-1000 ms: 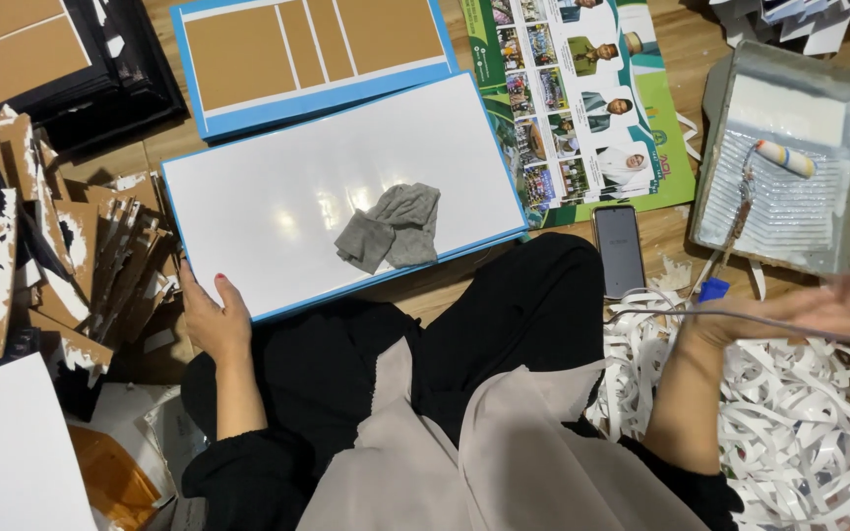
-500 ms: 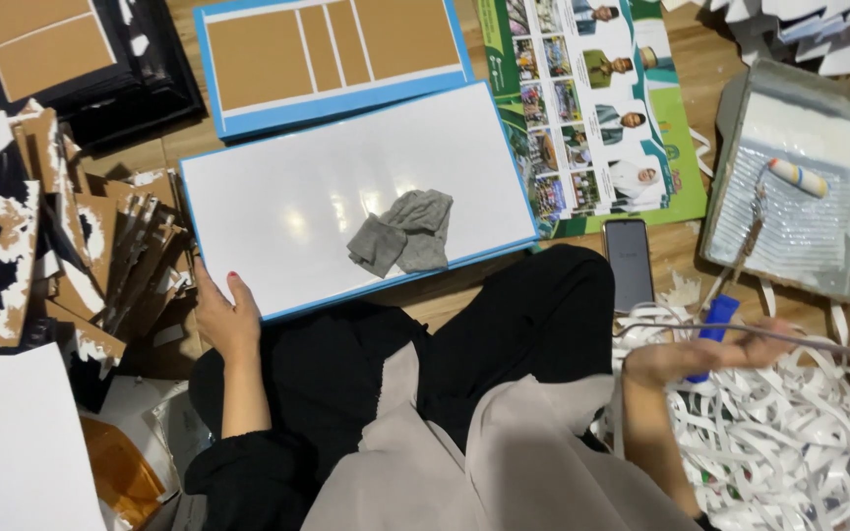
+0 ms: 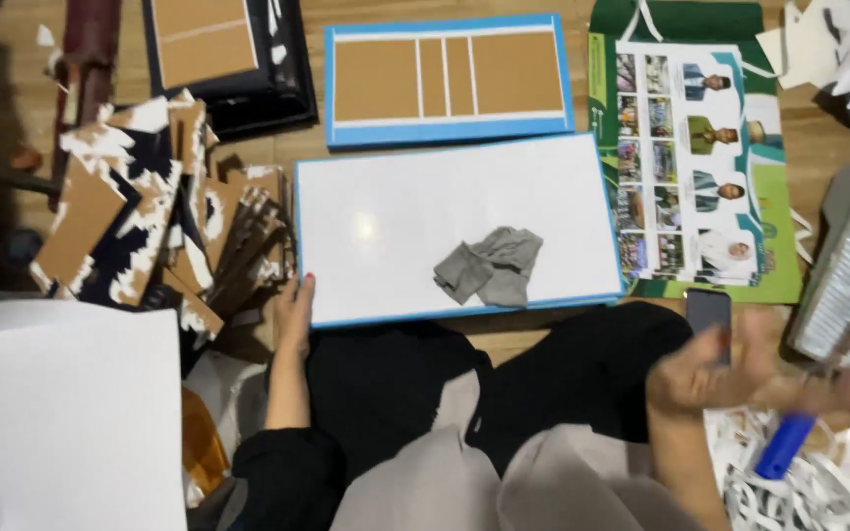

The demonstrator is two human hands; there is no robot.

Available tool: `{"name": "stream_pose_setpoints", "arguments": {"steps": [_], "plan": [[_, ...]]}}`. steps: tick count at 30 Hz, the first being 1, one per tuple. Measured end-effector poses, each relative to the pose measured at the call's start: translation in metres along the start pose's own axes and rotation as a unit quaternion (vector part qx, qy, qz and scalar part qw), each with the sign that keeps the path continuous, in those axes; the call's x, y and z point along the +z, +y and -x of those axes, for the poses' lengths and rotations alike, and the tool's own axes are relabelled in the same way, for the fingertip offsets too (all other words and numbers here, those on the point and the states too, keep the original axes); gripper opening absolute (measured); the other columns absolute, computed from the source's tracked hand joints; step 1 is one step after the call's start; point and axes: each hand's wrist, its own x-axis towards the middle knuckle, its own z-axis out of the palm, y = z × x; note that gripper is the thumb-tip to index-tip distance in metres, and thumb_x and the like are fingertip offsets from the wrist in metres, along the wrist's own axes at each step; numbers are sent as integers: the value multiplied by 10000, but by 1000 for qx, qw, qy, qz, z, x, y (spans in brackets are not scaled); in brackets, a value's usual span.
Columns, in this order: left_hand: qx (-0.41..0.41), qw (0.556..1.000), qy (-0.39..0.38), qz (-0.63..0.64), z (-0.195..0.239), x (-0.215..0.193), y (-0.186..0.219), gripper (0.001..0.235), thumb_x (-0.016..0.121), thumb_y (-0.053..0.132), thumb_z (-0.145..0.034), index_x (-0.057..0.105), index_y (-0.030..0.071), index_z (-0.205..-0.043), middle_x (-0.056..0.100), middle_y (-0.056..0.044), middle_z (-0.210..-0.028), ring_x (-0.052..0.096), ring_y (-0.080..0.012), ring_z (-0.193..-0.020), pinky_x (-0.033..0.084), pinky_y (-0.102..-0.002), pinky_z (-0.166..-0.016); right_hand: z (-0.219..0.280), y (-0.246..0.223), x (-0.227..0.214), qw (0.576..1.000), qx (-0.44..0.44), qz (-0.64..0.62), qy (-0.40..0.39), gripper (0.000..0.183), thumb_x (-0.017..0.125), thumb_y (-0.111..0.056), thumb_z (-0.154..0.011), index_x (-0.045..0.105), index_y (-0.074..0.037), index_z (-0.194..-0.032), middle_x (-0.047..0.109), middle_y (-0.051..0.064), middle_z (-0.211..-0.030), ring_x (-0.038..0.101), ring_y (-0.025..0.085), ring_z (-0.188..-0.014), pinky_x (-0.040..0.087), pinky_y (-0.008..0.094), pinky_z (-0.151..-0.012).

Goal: Assembling blue folders by applying white liners and using a glue roller to prepare components.

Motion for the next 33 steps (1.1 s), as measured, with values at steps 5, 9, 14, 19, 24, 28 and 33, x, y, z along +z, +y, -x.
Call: {"name": "stream_pose_setpoints", "arguments": {"steps": [5,9,14,19,24,28,33], "plan": [[-31,979,-85,181,21,-2,51,651,518,450,-883,335,40,-1355,301,-264,-1370,259,-398,-1282,236,-491,-1045,127,-5,-40,962,-147,-88,-213,324,559,-190,-694,656,-249,-997,360,172,-1120,352,404,-1056,276,595,-961],[-73,972,-127,185,19,-4,49,714,478,459,-888,212,35,-1397,185,-277,-1414,151,-409,-1317,136,-523,-1070,62,-44,41,939,-36,-158,-302,312,526,-87,-772,597,-87,-1076,405,155,-1233,465,309,-1109,379,455,-977],[-160,955,-176,179,27,-11,64,896,447,636,-817,126,56,-1420,75,-228,-1459,18,-380,-1347,6,-564,-1062,36,33,146,844,259,5,-470,597,456,-356,-936,297,52,-1341,363,327,-1292,310,458,-1229,215,546,-1010],[-158,971,-170,54,66,-42,145,868,417,644,-814,133,97,-1425,108,-214,-1457,59,-372,-1345,48,-581,-1046,61,97,200,749,292,28,-595,709,428,-554,-901,338,13,-1317,438,278,-1256,424,422,-1165,323,527,-958],[64,994,-42,-82,-15,-10,128,702,559,318,-878,202,14,-1400,223,-280,-1402,210,-404,-1304,195,-558,-1022,22,85,253,832,209,-2,-515,460,468,-390,-954,489,30,-1142,529,291,-1049,499,454,-1019,378,532,-853],[220,964,-62,-138,-116,40,142,525,538,331,-889,448,-10,-1278,448,-259,-1246,387,-407,-1200,284,-495,-1000,54,135,369,805,216,-31,-552,402,569,-412,-880,605,-78,-1101,585,145,-1068,532,334,-1044,410,447,-866],[111,972,-102,-182,-246,120,115,555,509,430,-877,448,83,-1306,444,-179,-1293,381,-317,-1236,312,-458,-997,39,133,427,718,276,6,-639,476,583,-308,-817,571,71,-1106,554,278,-1117,491,393,-1104,393,481,-903]]}}
